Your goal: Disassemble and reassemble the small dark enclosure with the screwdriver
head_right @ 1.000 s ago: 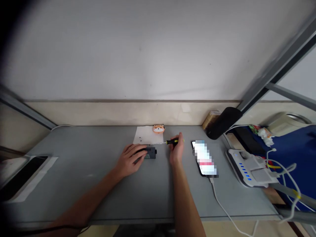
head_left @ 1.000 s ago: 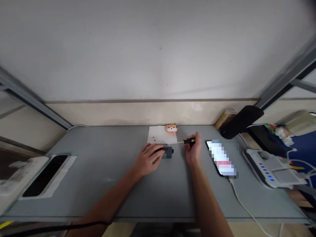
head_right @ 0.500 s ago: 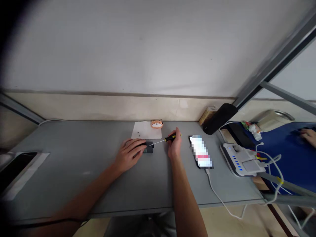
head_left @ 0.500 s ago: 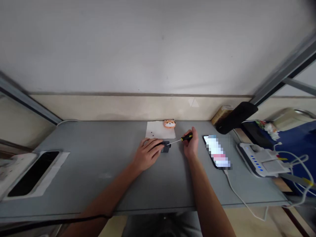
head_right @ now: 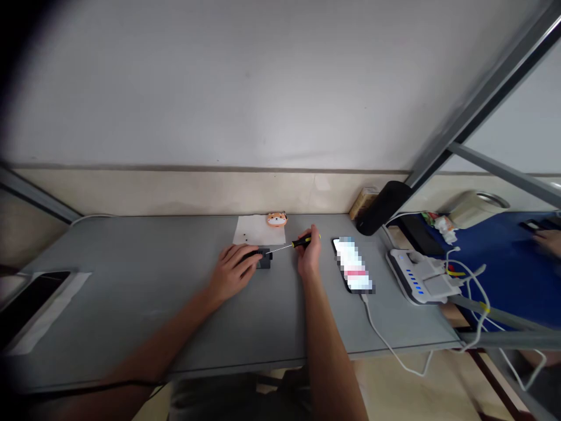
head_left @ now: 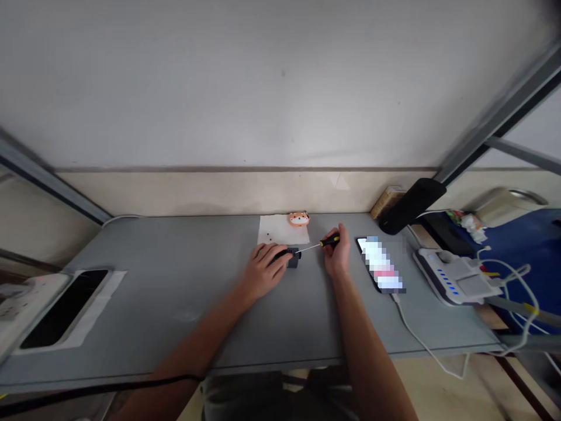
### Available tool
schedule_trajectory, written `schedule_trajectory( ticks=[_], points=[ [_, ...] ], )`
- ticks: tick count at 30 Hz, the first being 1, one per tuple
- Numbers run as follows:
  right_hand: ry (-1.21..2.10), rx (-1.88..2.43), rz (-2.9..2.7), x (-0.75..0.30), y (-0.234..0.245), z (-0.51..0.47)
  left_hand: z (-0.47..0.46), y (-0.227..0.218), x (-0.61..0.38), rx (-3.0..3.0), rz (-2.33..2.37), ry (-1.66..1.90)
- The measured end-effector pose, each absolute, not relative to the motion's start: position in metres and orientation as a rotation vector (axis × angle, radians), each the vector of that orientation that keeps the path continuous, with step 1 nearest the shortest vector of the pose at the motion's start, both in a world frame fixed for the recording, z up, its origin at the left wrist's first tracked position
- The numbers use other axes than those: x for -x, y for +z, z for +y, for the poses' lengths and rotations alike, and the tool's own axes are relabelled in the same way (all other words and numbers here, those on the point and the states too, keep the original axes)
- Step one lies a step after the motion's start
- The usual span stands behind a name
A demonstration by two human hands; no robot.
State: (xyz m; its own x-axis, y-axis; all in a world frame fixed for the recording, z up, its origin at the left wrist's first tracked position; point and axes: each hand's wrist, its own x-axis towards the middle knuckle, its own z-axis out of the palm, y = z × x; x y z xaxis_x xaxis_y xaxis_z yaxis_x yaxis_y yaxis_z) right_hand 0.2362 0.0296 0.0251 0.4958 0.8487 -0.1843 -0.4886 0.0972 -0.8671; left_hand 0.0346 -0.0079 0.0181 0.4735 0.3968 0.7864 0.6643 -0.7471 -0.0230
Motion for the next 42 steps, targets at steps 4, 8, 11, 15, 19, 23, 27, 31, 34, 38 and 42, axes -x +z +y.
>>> schedule_trajectory(
  ticks=[4,8,11,15,19,23,27,31,34,38,42],
  points=[
    [1.037,1.062,-0.394,-0.237,0.026,0.029,-0.007,0.015,-0.034,2.409,-0.911,-1.145],
    [1.050,1.055,-0.380,-0.237,0.028,0.030,-0.006,0.011,-0.033,2.435,-0.922,-1.136],
    [1.048,1.059,-0.365,-0.236,0.030,0.030,-0.006,0.010,-0.032,2.418,-0.902,-1.112],
    [1.047,1.069,-0.358,-0.234,0.031,0.029,-0.006,0.009,-0.032,2.422,-0.902,-1.062],
    [1.048,1.073,-0.368,-0.234,0.031,0.028,-0.005,0.008,-0.031,2.446,-0.875,-1.086],
    [1.032,1.055,-0.396,-0.235,0.032,0.028,-0.005,0.007,-0.032,2.440,-0.882,-1.118],
    [1.015,1.066,-0.451,-0.231,0.031,0.029,-0.006,0.006,-0.032,2.424,-0.870,-1.179],
    [1.039,1.115,-0.584,-0.218,0.029,0.029,-0.007,0.007,-0.032,2.472,-0.866,-1.146],
    [1.078,1.120,-0.739,-0.210,0.027,0.026,-0.009,0.008,-0.032,2.532,-0.905,-1.111],
    [1.082,1.105,-1.055,-0.205,0.026,0.022,-0.010,0.010,-0.032,2.555,-0.916,-1.123],
    [1.073,1.098,-1.145,-0.205,0.026,0.021,-0.009,0.013,-0.031,2.574,-0.904,-1.082]
  ],
)
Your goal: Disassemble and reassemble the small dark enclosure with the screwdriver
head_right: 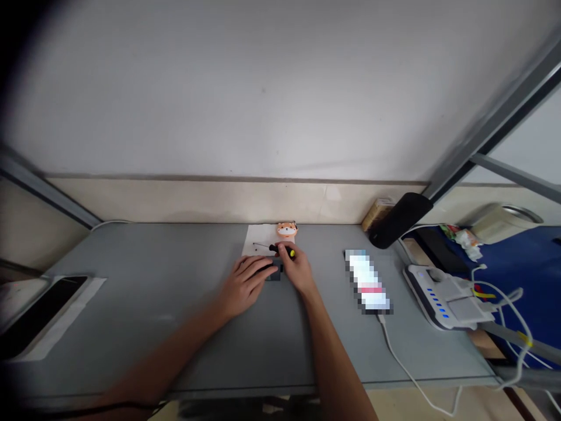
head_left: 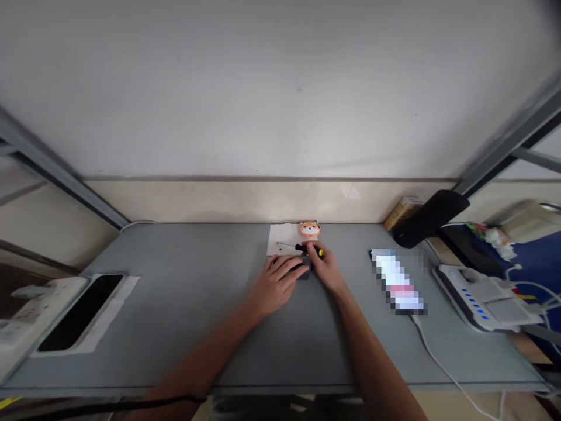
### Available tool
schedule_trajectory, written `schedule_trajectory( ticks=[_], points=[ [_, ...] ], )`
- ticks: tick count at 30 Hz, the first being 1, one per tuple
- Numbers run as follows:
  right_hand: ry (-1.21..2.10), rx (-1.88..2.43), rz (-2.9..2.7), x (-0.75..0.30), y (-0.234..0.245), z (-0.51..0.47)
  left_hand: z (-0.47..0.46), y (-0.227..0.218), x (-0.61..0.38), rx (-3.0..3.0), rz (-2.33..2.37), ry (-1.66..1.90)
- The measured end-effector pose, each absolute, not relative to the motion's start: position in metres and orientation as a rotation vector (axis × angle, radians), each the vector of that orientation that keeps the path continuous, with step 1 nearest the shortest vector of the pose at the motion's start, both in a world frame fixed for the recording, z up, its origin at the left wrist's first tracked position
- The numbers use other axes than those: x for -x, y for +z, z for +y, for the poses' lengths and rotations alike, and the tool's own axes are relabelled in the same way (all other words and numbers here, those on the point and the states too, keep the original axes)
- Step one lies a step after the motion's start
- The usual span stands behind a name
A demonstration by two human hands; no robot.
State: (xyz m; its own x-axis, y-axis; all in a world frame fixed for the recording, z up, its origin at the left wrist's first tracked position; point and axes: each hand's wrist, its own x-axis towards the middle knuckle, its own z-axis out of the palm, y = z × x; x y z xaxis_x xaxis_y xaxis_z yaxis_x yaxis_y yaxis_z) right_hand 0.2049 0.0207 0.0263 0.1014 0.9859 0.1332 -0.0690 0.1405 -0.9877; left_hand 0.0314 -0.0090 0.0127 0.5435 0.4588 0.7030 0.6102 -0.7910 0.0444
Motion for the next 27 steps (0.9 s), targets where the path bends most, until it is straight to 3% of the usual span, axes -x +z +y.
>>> schedule_trajectory(
  ticks=[10,20,27],
  points=[
    [1.069,1.206,-0.878,-0.209,0.031,0.024,-0.006,0.012,-0.023,2.645,-0.879,-1.218],
    [1.129,1.142,-0.567,-0.220,0.028,0.028,0.011,0.012,0.005,2.911,-1.529,-1.733],
    [1.148,1.042,-0.511,-0.227,0.030,0.028,0.017,0.005,0.001,2.921,-1.764,-1.542]
  ],
)
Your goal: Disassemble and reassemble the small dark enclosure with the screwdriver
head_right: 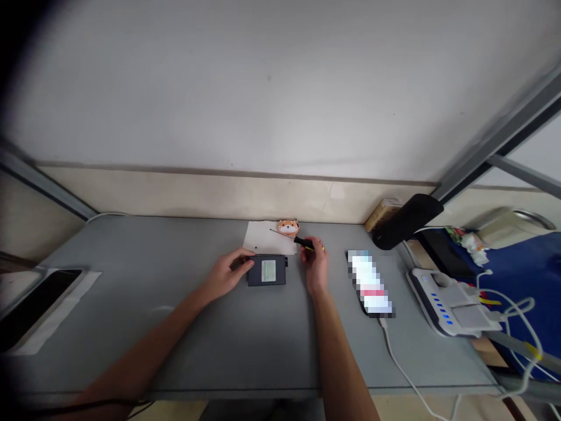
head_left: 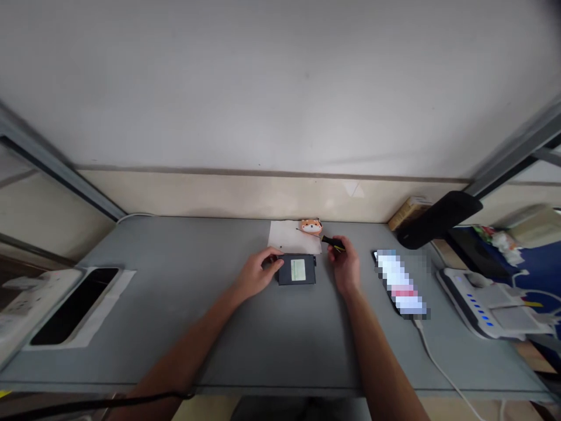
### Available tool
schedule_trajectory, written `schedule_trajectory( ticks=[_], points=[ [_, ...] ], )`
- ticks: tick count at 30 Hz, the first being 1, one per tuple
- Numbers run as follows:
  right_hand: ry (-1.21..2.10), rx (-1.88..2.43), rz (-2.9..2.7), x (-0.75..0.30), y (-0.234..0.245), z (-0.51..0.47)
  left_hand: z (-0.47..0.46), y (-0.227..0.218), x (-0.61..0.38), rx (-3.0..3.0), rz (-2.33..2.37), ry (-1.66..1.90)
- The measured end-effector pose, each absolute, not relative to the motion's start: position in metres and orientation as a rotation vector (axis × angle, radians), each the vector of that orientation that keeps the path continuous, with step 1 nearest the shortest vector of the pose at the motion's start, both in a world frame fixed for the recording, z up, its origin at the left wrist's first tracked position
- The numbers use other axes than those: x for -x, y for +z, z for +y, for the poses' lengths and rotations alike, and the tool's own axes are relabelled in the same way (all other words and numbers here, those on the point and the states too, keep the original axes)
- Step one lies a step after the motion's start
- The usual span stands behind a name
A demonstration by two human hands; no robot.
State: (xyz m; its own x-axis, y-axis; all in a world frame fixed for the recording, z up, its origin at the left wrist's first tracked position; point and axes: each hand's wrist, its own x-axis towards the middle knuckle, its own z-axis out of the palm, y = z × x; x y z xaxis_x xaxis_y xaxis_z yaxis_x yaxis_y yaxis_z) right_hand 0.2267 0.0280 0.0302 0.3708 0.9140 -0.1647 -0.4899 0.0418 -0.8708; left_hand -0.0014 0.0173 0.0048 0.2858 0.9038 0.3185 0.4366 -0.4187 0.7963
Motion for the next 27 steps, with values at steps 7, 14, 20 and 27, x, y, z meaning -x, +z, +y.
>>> schedule_trajectory(
  ticks=[7,14,20,27],
  points=[
    [1.094,1.089,-0.544,-0.227,0.027,0.029,0.015,0.009,0.001,-2.130,1.190,0.939],
    [1.036,1.120,-0.553,-0.224,0.024,0.030,0.002,0.027,0.010,-2.358,1.048,0.683],
    [1.054,1.053,-0.452,-0.227,0.025,0.029,0.000,0.032,0.008,-2.372,1.047,0.769],
    [1.067,0.976,-0.450,-0.228,0.033,0.027,0.009,0.017,0.005,-2.255,1.178,0.889]
  ],
)
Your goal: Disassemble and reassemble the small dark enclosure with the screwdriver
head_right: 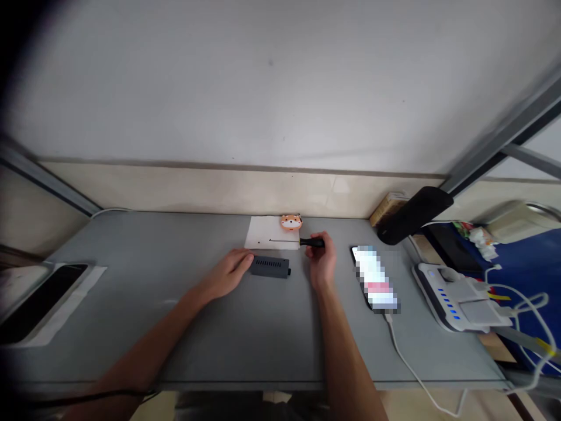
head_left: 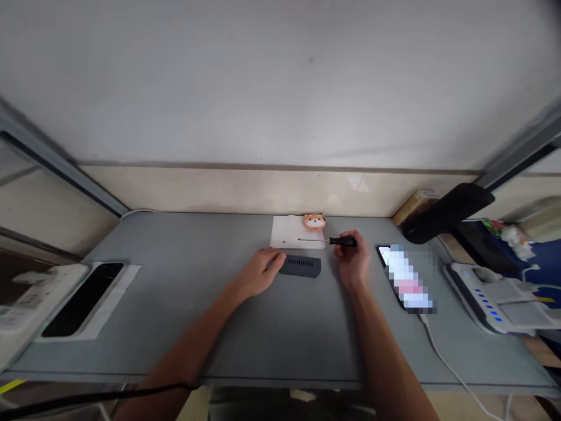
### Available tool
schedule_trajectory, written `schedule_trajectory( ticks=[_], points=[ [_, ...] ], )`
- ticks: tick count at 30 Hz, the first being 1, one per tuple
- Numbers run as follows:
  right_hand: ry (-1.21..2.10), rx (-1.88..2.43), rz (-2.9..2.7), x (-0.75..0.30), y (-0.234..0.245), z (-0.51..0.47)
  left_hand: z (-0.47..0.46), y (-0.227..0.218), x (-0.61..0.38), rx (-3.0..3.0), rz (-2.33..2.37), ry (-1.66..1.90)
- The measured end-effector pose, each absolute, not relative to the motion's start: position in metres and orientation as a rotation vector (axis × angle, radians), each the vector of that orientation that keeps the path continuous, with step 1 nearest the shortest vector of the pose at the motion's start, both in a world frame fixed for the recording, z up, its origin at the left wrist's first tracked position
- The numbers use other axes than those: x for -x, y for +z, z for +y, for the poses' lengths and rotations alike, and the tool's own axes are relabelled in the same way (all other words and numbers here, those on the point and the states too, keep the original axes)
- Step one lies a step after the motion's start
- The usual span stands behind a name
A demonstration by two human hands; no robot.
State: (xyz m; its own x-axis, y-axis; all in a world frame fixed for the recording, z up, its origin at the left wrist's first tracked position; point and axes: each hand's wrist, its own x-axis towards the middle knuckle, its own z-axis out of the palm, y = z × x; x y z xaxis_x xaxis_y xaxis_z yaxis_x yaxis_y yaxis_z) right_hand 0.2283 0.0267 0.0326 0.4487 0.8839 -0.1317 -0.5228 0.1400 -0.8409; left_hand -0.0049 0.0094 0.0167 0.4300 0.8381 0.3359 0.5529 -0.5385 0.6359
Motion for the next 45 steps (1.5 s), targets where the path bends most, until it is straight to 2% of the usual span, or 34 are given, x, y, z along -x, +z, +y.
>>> schedule_trajectory(
  ticks=[10,18,40,45],
  points=[
    [1.191,0.895,-0.627,-0.218,0.039,0.017,0.007,0.015,0.002,-2.187,1.269,1.079],
    [1.217,0.942,-0.646,-0.217,0.034,0.018,0.005,0.016,0.001,-2.468,1.101,1.407],
    [1.152,0.975,-0.685,-0.217,0.038,0.016,0.008,0.020,0.001,-2.642,1.041,1.532],
    [1.161,1.189,-0.674,-0.215,0.032,0.022,0.008,0.021,0.002,-2.735,1.003,1.508]
  ],
)
